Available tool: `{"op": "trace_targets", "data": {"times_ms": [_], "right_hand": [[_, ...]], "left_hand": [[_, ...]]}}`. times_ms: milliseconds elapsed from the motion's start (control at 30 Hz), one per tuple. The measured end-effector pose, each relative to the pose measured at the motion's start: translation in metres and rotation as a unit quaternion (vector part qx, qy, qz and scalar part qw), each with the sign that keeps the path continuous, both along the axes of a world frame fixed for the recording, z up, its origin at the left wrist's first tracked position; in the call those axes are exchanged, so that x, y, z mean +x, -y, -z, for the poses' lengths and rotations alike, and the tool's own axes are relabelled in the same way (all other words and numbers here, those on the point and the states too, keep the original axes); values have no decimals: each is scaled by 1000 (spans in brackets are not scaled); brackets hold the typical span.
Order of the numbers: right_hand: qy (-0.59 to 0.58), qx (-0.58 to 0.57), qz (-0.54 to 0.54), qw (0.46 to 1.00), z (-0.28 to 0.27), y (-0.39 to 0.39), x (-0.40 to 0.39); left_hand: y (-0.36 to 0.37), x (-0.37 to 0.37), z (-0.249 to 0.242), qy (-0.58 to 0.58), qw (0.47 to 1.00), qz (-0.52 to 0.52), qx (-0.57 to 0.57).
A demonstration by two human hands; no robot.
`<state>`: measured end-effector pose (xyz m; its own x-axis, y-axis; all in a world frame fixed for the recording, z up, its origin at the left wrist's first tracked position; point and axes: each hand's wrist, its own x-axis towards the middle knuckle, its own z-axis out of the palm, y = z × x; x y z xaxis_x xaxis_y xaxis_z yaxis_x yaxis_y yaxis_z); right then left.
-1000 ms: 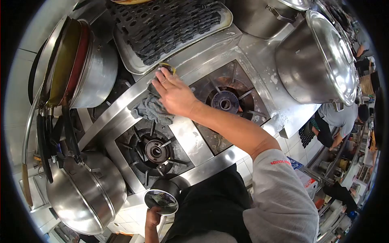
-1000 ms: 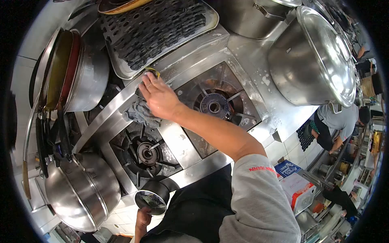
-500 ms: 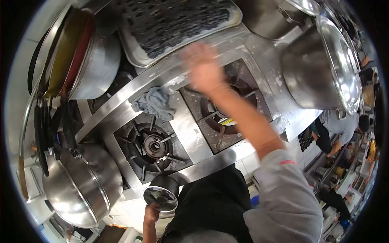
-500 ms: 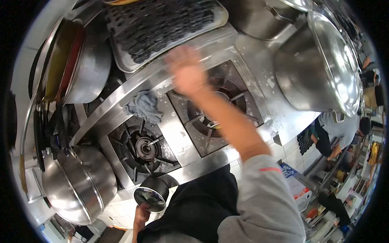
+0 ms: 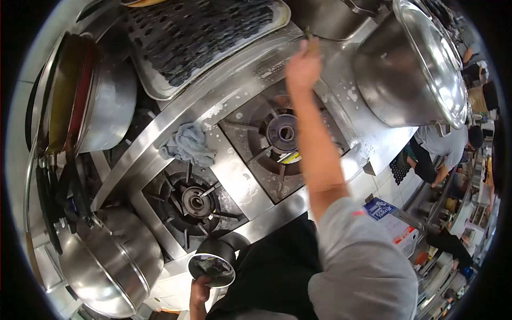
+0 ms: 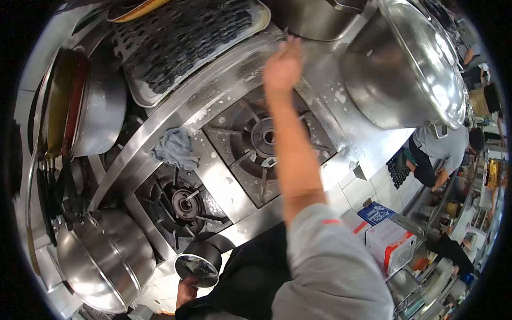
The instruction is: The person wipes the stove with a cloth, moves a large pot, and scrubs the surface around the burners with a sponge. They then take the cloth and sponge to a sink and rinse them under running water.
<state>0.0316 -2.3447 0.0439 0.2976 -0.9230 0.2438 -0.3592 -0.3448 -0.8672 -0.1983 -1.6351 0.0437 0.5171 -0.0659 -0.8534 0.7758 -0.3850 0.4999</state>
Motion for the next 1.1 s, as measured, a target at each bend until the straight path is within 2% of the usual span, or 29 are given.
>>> {"op": "trace_targets", "data": {"times_ms": [67, 133, 167, 233, 267, 300, 333, 367, 433, 567, 633, 667, 700, 733, 767, 800, 833, 867, 900, 933, 967, 1000, 1067, 1100], "right_hand": [[160, 126, 1, 979, 24, -66, 36], [40, 35, -28, 998, 56, -137, 75], [53, 18, -18, 998, 55, -155, 82], [69, 38, 21, 997, 47, -118, 81], [78, 46, 37, 995, 42, -93, 81], [88, 55, 47, 994, 35, -73, 80], [76, 48, 35, 995, 38, -83, 80], [66, 34, 24, 997, 38, -96, 79], [47, 16, -16, 999, 43, -128, 78], [50, -4, 18, 999, 44, -87, 78], [43, 36, 53, 997, 33, -40, 75], [45, 42, 47, 997, 31, -52, 76], [46, 48, 44, 997, 28, -70, 76], [51, 50, 42, 997, 22, -90, 80], [44, 46, 31, 998, 24, -133, 89], [25, 32, -23, 999, 26, -180, 88], [48, 47, -75, 995, 28, -225, 88], [77, 51, -86, 992, 22, -250, 87], [73, 48, -71, 994, 25, -247, 90], [69, 43, -59, 995, 30, -241, 95], [50, 37, -35, 997, 29, -216, 94], [31, 31, -13, 999, 28, -178, 89], [104, 94, 25, 990, 29, -100, 81], [115, 97, 37, 988, 35, -85, 84]], "left_hand": [[24, 12, -16, 12, 998, 57, 13], [23, 19, -14, -22, 998, -56, -27], [10, 18, -11, 1, 1000, 21, -7], [7, 22, -15, 39, 996, 82, -15], [14, 30, -27, 107, 952, 286, 35], [21, 38, -38, 197, 862, 458, 92], [13, 33, -36, 143, 931, 329, 62], [6, 27, -26, 88, 977, 193, 26], [15, 28, -11, 63, 991, 116, 6], [11, 24, -24, 179, 914, 343, 127], [-6, 20, -19, 193, 887, 394, 144], [-10, 18, -15, 199, 872, 420, 150], [-12, 15, -10, 182, 898, 374, 142], [-5, 15, -12, 123, 954, 248, 114], [6, 16, -12, 63, 988, 118, 79], [16, 17, -13, -2, 999, -11, 42], [22, 21, -14, -66, 988, -140, 6], [17, 24, -18, 16, 997, 56, 56], [6, 24, -21, 96, 958, 249, 102], [0, 24, -22, 170, 877, 427, 141], [6, 23, -22, 229, 878, 408, 101], [10, 23, -16, 173, 927, 321, 87], [4, 18, -7, 54, 988, 128, 62], [-5, 15, -5, 85, 972, 203, 78]]}}
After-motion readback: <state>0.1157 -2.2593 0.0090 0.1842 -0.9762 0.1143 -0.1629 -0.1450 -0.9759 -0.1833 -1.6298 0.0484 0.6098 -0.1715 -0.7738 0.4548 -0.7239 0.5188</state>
